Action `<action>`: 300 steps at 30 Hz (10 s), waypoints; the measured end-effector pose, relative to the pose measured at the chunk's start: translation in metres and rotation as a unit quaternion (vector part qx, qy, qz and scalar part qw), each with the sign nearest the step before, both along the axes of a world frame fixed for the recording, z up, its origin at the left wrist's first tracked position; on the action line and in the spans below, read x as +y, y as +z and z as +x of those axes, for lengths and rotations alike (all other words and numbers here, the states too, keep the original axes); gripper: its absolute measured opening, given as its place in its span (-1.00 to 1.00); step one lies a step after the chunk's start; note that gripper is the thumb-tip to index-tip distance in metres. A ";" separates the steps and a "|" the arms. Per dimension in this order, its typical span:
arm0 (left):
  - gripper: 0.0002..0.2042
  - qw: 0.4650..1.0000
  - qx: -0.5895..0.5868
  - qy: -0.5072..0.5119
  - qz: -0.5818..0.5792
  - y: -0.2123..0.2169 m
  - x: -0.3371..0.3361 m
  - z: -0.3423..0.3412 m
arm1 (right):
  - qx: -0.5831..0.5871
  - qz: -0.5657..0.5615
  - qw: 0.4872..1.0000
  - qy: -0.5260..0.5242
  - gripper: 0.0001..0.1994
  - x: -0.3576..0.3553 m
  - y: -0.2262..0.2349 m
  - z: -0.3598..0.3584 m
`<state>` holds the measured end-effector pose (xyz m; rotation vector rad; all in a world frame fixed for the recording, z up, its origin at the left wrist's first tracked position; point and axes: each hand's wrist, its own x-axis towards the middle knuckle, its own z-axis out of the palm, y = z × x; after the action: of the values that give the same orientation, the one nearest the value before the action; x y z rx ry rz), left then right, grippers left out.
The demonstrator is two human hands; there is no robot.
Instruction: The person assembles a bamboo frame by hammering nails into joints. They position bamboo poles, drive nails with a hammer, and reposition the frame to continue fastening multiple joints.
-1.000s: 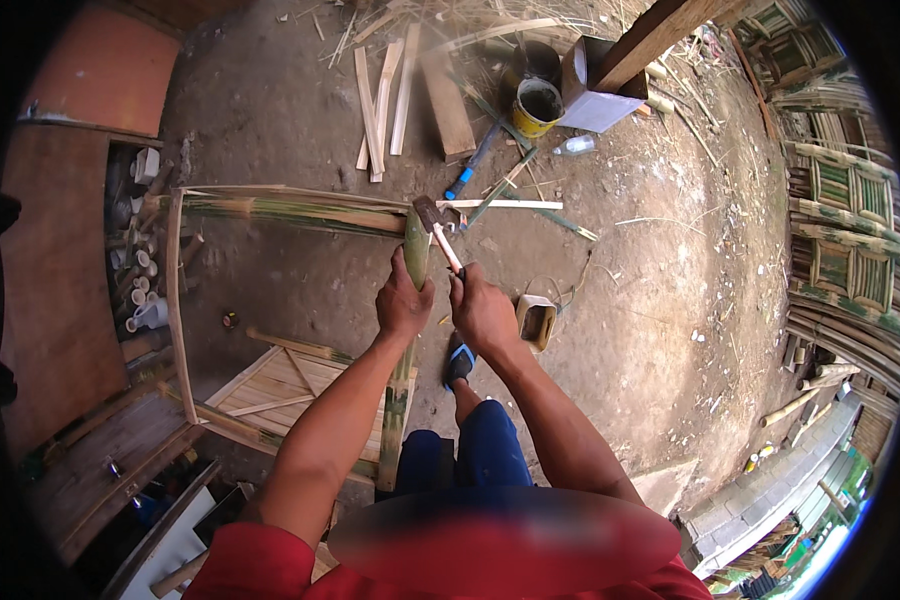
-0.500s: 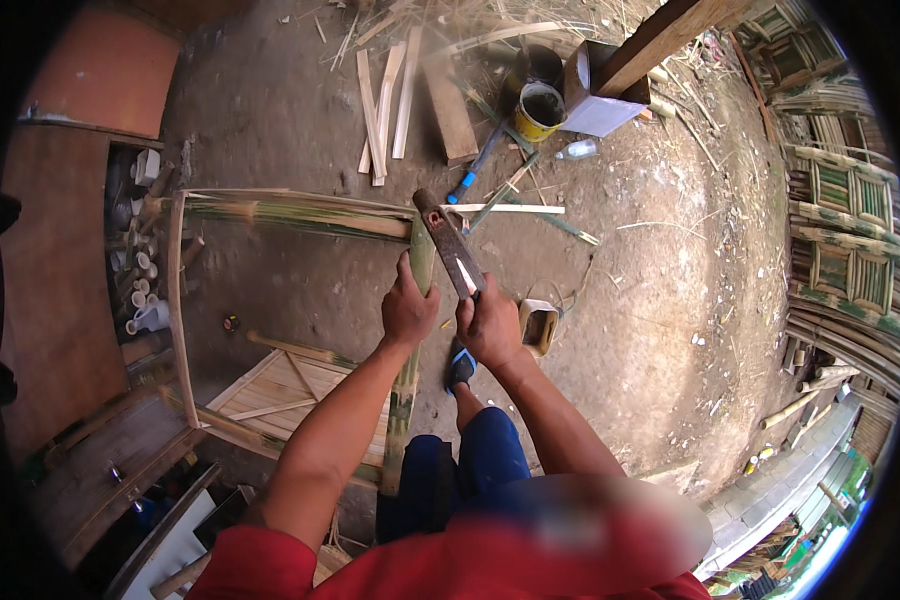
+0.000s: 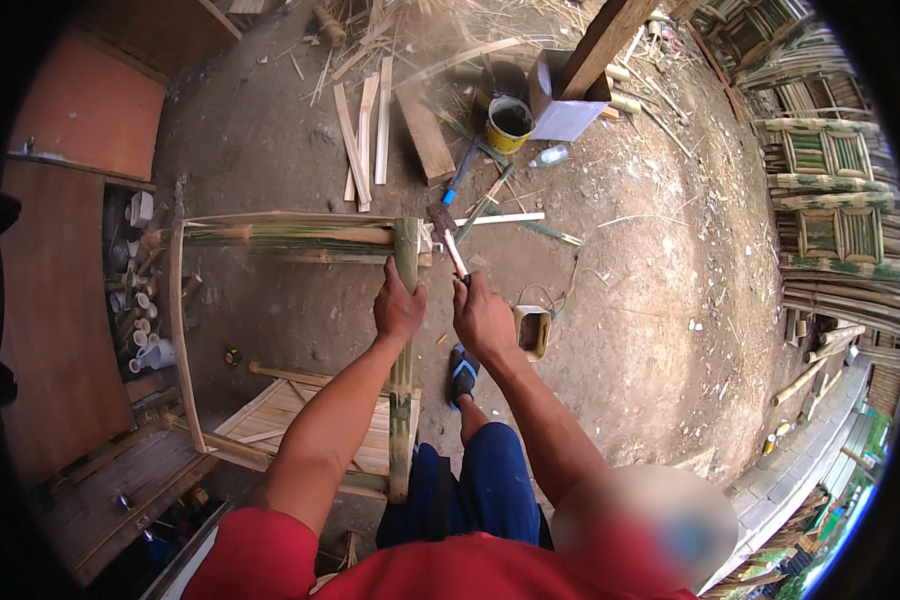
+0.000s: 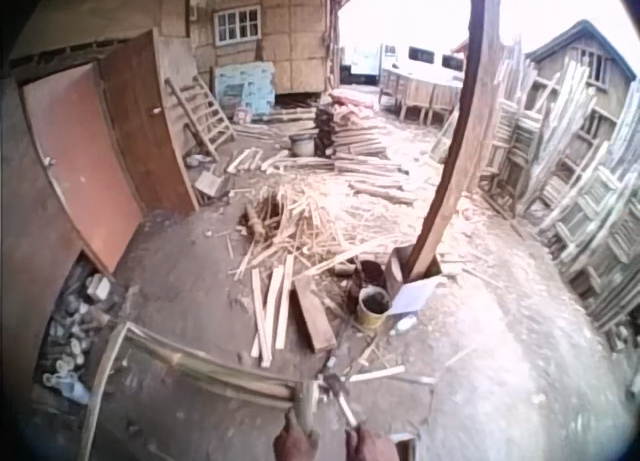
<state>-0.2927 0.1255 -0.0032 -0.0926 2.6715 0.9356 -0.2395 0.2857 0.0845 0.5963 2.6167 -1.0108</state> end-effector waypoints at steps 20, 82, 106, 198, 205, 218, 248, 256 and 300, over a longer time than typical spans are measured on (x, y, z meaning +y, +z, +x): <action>-0.65 0.693 -0.194 -0.678 0.149 0.168 0.025 0.569 | 0.027 -0.118 0.757 -0.642 -0.59 -0.169 0.144 0.729; -0.86 0.585 -0.618 -0.431 0.300 0.277 -0.168 0.923 | 0.323 0.006 0.648 -0.690 -0.72 -0.356 0.242 1.019; -0.79 0.842 -0.022 0.320 0.433 0.156 -0.587 0.534 | 0.065 -0.170 0.981 0.064 -0.71 -0.500 0.186 0.515; -0.40 0.959 0.146 0.238 0.053 0.037 -0.748 0.306 | 0.024 -0.128 0.927 0.353 -0.80 -0.693 -0.022 0.199; -0.75 0.940 0.226 0.086 0.241 0.102 -0.660 0.217 | -0.188 -0.580 0.786 -0.098 -0.86 -0.662 0.040 0.115; -0.88 0.905 0.177 0.109 0.370 0.045 -0.631 -0.151 | 0.019 -0.293 0.945 -0.145 -0.65 -0.630 0.006 -0.057; -0.84 0.948 0.251 0.064 0.182 -0.015 -0.567 -0.303 | 0.139 -0.041 0.989 0.041 -0.70 -0.626 0.051 -0.240; -0.85 0.946 0.264 0.059 0.178 -0.016 -0.568 -0.300 | 0.248 -0.055 0.967 0.012 -0.79 -0.633 0.054 -0.234; -0.43 0.935 0.273 0.045 0.220 -0.022 -0.573 -0.303 | 0.183 -0.009 0.982 -0.043 -0.64 -0.655 0.012 -0.237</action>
<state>-0.5954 -0.4478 -0.0254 0.1742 2.8587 1.7899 -0.4763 -0.3695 0.0964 0.5702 2.9127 -1.2779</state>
